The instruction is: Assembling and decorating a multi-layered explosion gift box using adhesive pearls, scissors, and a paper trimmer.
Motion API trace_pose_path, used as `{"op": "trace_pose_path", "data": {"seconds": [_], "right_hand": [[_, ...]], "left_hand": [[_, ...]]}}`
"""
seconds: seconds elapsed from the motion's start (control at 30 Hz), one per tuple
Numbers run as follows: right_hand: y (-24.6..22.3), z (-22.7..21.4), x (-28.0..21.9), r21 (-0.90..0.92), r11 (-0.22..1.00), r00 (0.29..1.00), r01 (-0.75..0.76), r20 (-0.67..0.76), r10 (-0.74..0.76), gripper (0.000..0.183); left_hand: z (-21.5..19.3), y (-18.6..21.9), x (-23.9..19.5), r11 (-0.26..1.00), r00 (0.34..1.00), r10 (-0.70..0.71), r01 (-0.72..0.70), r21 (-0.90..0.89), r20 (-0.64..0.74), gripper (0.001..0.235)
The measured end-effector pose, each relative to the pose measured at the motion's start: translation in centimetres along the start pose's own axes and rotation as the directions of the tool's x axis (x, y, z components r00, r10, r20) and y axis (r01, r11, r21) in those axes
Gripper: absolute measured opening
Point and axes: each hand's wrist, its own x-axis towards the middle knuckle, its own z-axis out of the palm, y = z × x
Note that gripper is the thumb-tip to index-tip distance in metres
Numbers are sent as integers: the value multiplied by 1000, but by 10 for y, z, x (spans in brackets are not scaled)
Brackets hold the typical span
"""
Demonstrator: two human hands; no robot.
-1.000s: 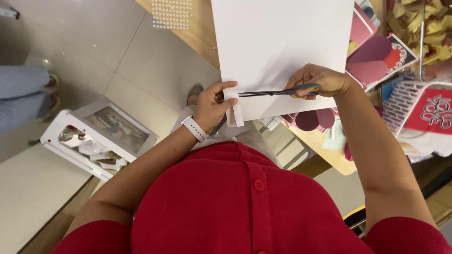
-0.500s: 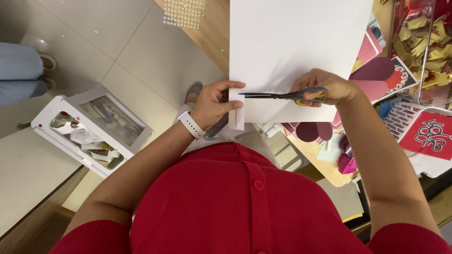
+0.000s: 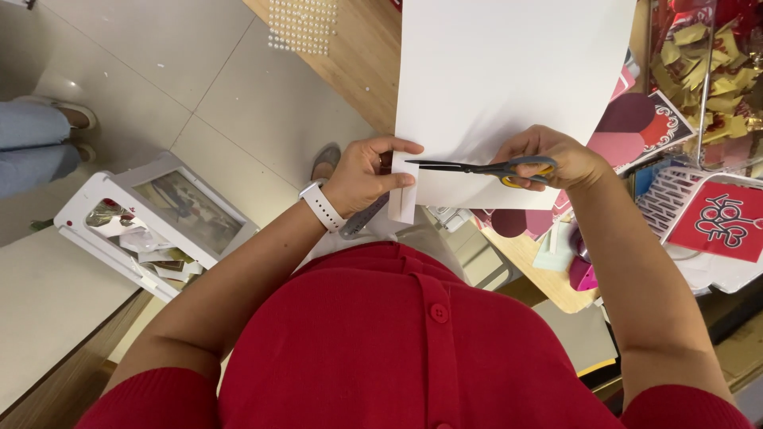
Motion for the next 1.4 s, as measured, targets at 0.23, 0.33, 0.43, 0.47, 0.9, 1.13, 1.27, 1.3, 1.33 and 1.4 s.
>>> {"op": "trace_pose_path", "data": {"seconds": [0.23, 0.33, 0.43, 0.47, 0.9, 1.13, 1.27, 1.3, 1.33, 1.4], "right_hand": [[-3, 0, -7, -24, 999, 1000, 25, -10, -26, 41], [-4, 1, -9, -41, 999, 999, 34, -16, -35, 39], [-2, -2, -12, -66, 997, 999, 35, -22, -36, 37], [-1, -4, -14, -78, 997, 999, 24, -30, -26, 36], [-3, -16, -20, -131, 991, 999, 32, -34, -37, 37], [0, -22, -20, -158, 987, 999, 35, -28, -40, 36], [5, -26, -20, -174, 984, 999, 37, -23, -42, 36], [6, -26, -19, -174, 984, 999, 41, -25, -46, 36], [6, -27, -18, -179, 983, 999, 41, -26, -47, 36], [7, -28, -16, -182, 982, 998, 45, -28, -51, 36]], "left_hand": [[4, 7, 3, 999, 1000, 14, -15, 51, 27, 45], [4, 4, 4, 998, 999, 19, -21, 64, 32, 45], [5, 6, 4, 996, 999, 29, -31, 78, 30, 45], [6, 8, 3, 996, 999, 28, -30, 79, 27, 46], [9, 12, 11, 993, 998, 26, -32, 115, 49, 46], [10, 13, 16, 989, 998, 16, -24, 146, 60, 47], [9, 11, 19, 986, 998, 11, -22, 167, 68, 49], [9, 9, 20, 985, 997, 12, -24, 169, 72, 49], [8, 8, 20, 984, 997, 6, -19, 177, 77, 50], [5, 1, 23, 982, 996, -2, -14, 188, 85, 51]]}}
